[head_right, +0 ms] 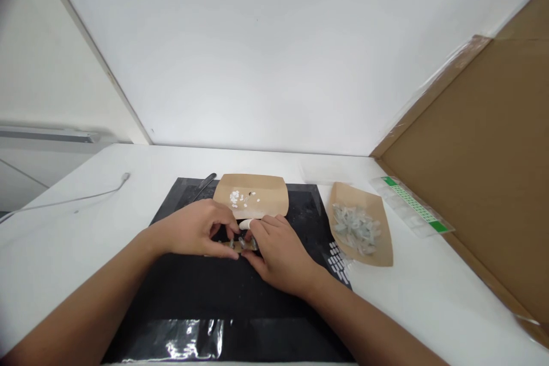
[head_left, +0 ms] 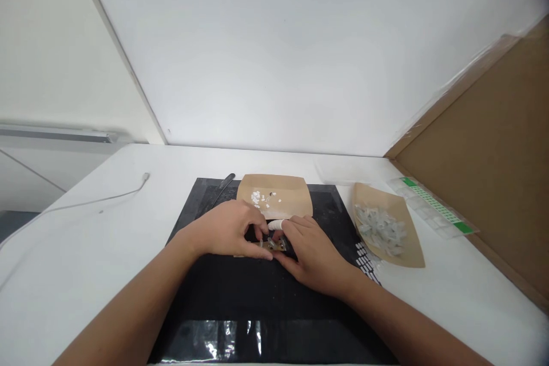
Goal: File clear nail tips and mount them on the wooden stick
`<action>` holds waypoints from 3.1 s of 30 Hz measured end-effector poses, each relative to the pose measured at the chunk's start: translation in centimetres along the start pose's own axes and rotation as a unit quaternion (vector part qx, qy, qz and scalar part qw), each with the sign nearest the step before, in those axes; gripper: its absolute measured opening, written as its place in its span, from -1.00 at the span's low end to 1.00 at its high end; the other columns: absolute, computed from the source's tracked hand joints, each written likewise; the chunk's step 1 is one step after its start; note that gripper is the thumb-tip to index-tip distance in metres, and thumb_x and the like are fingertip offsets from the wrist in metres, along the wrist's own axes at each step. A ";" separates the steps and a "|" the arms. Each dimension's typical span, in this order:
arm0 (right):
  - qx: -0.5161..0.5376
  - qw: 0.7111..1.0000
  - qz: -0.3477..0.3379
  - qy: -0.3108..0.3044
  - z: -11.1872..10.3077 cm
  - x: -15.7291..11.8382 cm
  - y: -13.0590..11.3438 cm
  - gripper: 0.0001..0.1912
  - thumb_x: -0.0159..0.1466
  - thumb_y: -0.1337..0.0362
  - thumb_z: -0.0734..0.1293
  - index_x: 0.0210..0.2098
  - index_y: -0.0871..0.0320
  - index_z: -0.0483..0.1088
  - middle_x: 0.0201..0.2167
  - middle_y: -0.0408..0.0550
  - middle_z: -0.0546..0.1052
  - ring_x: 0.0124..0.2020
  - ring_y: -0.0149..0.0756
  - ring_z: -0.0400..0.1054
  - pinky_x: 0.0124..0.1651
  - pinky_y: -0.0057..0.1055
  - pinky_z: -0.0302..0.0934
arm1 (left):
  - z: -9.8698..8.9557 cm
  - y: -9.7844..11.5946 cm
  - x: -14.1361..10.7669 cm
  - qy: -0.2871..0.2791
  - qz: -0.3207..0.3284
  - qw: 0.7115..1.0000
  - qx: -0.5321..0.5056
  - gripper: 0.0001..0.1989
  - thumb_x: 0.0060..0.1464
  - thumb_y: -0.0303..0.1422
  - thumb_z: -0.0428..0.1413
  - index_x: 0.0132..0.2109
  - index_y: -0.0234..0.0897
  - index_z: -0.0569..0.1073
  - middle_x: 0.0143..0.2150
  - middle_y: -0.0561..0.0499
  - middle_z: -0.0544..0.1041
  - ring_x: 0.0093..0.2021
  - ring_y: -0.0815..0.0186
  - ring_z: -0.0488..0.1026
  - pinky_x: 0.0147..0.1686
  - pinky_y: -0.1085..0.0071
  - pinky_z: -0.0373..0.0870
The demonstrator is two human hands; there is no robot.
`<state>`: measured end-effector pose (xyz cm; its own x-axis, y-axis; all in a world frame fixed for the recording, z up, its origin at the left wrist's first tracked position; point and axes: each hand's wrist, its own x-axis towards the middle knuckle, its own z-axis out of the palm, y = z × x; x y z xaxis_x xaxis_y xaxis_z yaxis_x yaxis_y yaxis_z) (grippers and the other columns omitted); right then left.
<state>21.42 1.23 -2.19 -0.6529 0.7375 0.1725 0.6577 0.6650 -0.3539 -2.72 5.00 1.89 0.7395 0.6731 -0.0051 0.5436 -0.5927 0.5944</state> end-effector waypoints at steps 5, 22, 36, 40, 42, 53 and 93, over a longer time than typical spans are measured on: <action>-0.002 1.000 0.003 0.001 0.0 0.0 0.0 -0.81 0.33 0.27 0.42 -0.14 0.14 0.34 -0.22 -0.04 0.51 -0.18 -0.14 0.36 -0.08 -0.24 0.13 | 0.6 -0.2 0.6 0.026 0.034 0.999 0.024 -0.66 0.08 -0.04 0.35 -0.26 -0.24 0.63 -0.32 0.04 0.61 -0.35 0.34 0.48 -0.38 0.45 0.26; -0.007 1.000 0.012 0.011 0.2 -0.1 0.0 -0.79 0.35 0.22 0.39 -0.18 0.12 0.27 -0.24 -0.01 0.49 -0.20 -0.14 0.38 -0.17 -0.27 0.21 | 0.9 -0.1 0.7 0.027 0.065 0.997 -0.018 -0.89 0.23 -0.35 0.26 -0.13 -0.19 0.68 -0.22 0.03 0.69 -0.24 0.31 0.57 -0.25 0.46 0.39; 0.012 1.000 0.010 0.008 0.3 -0.1 0.2 -0.79 0.36 0.25 0.40 -0.15 0.13 0.27 -0.19 0.00 0.51 -0.16 -0.13 0.38 -0.12 -0.24 0.23 | 1.0 0.5 0.6 0.041 0.017 0.999 -0.020 -0.79 0.14 -0.17 0.33 -0.16 -0.18 0.68 -0.28 0.05 0.66 -0.36 0.34 0.52 -0.38 0.48 0.30; 0.004 1.000 0.014 0.007 0.3 -0.1 0.2 -0.80 0.35 0.24 0.39 -0.16 0.13 0.27 -0.22 -0.01 0.49 -0.20 -0.15 0.37 -0.16 -0.27 0.22 | 1.4 0.2 0.8 0.044 0.014 0.999 0.004 -0.71 0.07 -0.10 0.37 -0.15 -0.16 0.68 -0.26 0.04 0.66 -0.32 0.30 0.54 -0.37 0.45 0.30; 0.000 1.000 0.014 0.008 0.4 -0.1 0.2 -0.81 0.35 0.25 0.38 -0.16 0.13 0.28 -0.22 -0.01 0.49 -0.20 -0.15 0.37 -0.17 -0.27 0.21 | 1.6 0.0 0.9 0.045 0.019 0.999 0.009 -0.72 0.07 -0.11 0.38 -0.15 -0.16 0.68 -0.24 0.04 0.66 -0.30 0.29 0.55 -0.34 0.45 0.31; 0.005 1.000 0.015 0.001 0.3 -0.2 0.2 -0.79 0.36 0.24 0.40 -0.14 0.13 0.28 -0.18 0.01 0.50 -0.16 -0.11 0.38 -0.11 -0.22 0.22 | 1.2 0.5 0.6 0.036 0.026 0.999 0.010 -0.85 0.07 -0.29 0.34 -0.18 -0.14 0.67 -0.26 0.10 0.66 -0.34 0.34 0.51 -0.36 0.48 0.29; -0.008 0.992 -0.061 0.114 -3.5 -1.2 1.2 -0.77 0.20 0.33 0.48 -0.24 0.11 0.35 -0.31 -0.16 0.54 -0.26 -0.26 0.37 -0.13 -0.31 0.21 | 1.5 0.3 0.9 0.307 0.183 0.933 0.027 -0.80 0.31 -0.37 0.17 -0.32 -0.25 0.53 -0.30 -0.04 0.60 -0.25 0.27 0.50 -0.14 0.28 0.42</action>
<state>24.31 1.54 0.40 -0.6267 0.6579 0.4177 0.5869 0.7510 -0.3025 -1.23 4.76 0.85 0.5217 0.5375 0.6625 0.3301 -0.8433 0.4242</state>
